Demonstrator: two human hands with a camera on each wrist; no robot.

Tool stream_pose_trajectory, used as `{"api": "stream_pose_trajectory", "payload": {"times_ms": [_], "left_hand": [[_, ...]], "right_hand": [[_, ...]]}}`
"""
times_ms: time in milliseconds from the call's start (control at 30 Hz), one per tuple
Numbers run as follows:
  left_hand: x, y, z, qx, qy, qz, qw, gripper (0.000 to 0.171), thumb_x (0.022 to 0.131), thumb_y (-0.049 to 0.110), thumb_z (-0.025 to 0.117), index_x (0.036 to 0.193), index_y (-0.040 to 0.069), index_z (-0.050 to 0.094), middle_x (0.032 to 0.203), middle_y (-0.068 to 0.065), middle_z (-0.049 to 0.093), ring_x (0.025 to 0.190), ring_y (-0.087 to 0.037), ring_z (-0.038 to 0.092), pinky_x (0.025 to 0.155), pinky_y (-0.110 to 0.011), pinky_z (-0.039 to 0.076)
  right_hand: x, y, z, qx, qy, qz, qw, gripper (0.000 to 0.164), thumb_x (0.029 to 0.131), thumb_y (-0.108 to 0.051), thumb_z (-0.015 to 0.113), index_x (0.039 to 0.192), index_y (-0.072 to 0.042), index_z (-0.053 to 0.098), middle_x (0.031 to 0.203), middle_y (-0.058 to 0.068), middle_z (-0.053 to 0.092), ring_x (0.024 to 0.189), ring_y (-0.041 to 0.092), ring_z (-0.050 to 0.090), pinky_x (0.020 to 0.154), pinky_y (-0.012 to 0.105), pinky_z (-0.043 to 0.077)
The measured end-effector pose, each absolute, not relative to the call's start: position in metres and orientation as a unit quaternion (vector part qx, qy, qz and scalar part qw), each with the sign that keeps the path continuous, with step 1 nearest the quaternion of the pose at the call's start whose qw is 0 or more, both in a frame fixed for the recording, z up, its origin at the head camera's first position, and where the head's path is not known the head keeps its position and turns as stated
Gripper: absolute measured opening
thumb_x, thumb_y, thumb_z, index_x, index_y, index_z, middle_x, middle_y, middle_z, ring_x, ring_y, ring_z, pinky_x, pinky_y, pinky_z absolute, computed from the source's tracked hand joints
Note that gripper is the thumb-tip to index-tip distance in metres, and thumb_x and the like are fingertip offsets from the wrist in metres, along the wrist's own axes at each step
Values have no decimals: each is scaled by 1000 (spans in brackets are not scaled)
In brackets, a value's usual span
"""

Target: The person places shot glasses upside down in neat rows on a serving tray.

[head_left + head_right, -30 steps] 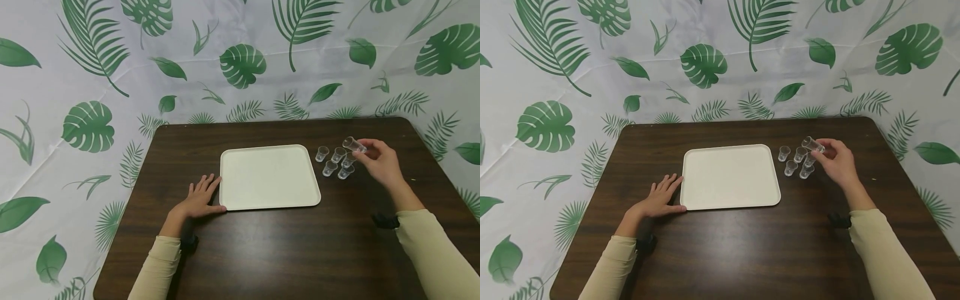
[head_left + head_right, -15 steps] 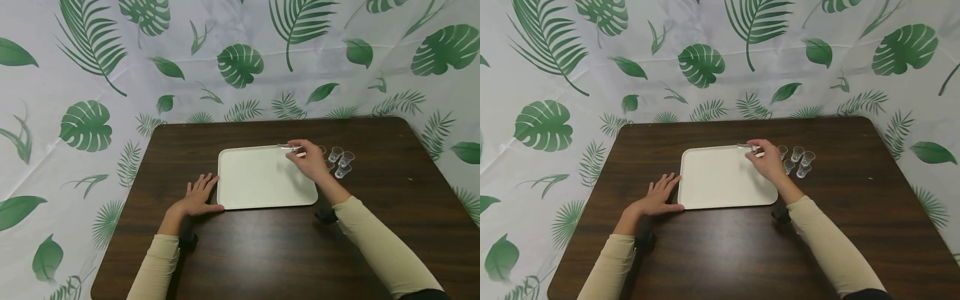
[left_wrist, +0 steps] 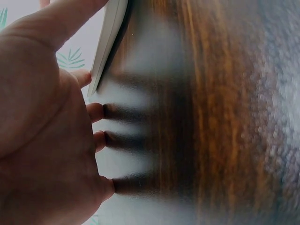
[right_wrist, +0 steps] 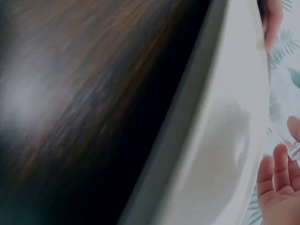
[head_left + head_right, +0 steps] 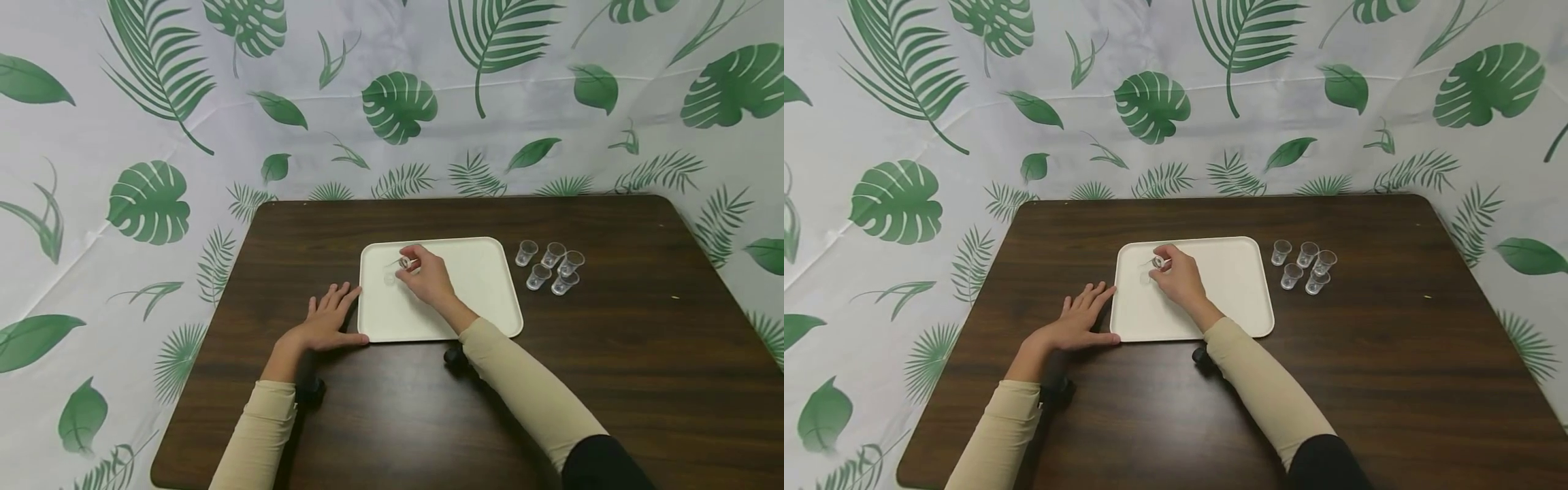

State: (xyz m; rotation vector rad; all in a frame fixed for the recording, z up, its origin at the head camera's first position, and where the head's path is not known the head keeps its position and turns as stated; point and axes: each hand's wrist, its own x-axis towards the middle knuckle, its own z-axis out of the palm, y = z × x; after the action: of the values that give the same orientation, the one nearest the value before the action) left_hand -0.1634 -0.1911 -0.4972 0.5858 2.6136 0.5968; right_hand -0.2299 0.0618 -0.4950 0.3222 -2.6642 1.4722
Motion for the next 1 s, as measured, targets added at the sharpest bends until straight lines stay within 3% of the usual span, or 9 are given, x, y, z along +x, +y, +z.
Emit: {"api": "stream_pose_trajectory", "payload": {"times_ms": [233, 400, 633, 1000], "left_hand": [[-164, -191, -494, 204, 931, 219, 207, 103, 85, 63, 64, 160, 18, 9, 163, -16, 1, 148, -38, -8, 107, -70, -6], [-167, -192, -503, 203, 934, 211, 205, 105, 83, 69, 61, 160, 21, 8, 164, -13, 0, 148, -35, -9, 108, -69, -6], [-167, -193, -505, 207, 933, 214, 199, 106, 82, 72, 60, 160, 22, 8, 164, -13, 1, 148, -35, -8, 108, -69, -6], [-163, -189, -490, 205, 934, 204, 211, 103, 85, 63, 64, 160, 18, 9, 164, -15, 1, 148, -38, -7, 108, -70, -4]], "right_hand": [[-235, 36, -495, 175, -892, 413, 58, 39, 86, -7, 74, 124, -10, 66, 108, 7, 66, 87, 19, 62, 79, 36, 49], [-236, 25, -495, 216, -897, 380, 58, 39, 88, -7, 72, 127, -11, 65, 108, 5, 64, 89, 18, 61, 82, 35, 48], [-233, 21, -496, 225, -900, 370, 47, 39, 90, -8, 71, 127, -13, 66, 108, 2, 62, 91, 16, 60, 83, 34, 48], [-235, 20, -498, 236, -899, 368, 31, 41, 91, -10, 69, 132, -14, 63, 109, 3, 61, 92, 16, 59, 84, 33, 47]]}}
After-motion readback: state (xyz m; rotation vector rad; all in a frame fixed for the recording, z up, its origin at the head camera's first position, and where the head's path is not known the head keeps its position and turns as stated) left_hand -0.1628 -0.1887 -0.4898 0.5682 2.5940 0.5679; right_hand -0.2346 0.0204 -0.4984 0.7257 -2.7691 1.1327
